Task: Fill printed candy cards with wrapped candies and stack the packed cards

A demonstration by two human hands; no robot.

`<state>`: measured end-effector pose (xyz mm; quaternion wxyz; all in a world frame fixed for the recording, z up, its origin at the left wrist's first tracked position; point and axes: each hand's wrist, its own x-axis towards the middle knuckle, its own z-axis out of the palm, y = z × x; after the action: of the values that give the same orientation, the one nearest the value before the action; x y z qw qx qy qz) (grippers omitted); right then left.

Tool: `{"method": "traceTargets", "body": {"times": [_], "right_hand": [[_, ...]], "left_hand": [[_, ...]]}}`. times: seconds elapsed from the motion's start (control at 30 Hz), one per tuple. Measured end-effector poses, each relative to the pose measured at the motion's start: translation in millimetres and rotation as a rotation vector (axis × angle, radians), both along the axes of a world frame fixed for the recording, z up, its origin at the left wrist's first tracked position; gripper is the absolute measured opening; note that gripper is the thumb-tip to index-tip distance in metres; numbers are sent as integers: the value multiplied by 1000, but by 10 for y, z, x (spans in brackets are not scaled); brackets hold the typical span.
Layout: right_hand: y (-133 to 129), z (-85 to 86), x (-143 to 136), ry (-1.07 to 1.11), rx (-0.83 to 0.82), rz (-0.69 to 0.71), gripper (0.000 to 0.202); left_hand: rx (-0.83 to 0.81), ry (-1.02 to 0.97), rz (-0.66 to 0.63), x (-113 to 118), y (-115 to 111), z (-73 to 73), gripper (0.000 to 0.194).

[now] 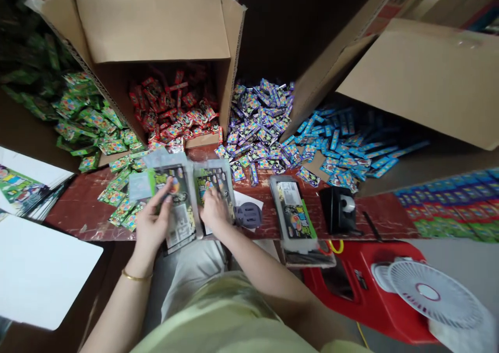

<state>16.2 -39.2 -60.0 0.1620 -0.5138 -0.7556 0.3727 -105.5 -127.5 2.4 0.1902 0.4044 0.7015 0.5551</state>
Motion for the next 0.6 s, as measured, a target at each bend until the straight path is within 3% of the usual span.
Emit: {"method": "traceTargets", "body": {"times": [0.07, 0.13, 0.3, 0.43, 0.6], "right_hand": [[8, -25, -97, 139, -88, 0, 16], [90, -59, -150, 239, -171, 10, 21], [456, -158, -7, 342, -266, 43, 13], [781, -256, 416, 352, -199, -99, 17], [970, -360, 829, 204, -98, -194, 12]], "left_hand": [[65, -185, 70, -67, 77, 52, 43], [81, -456, 47, -73, 178, 4, 48], [29, -1001, -144, 218, 412, -459, 50], [5, -1111, -208, 410, 451, -754, 53], [3, -1078, -187, 397, 421, -801, 65]]}}
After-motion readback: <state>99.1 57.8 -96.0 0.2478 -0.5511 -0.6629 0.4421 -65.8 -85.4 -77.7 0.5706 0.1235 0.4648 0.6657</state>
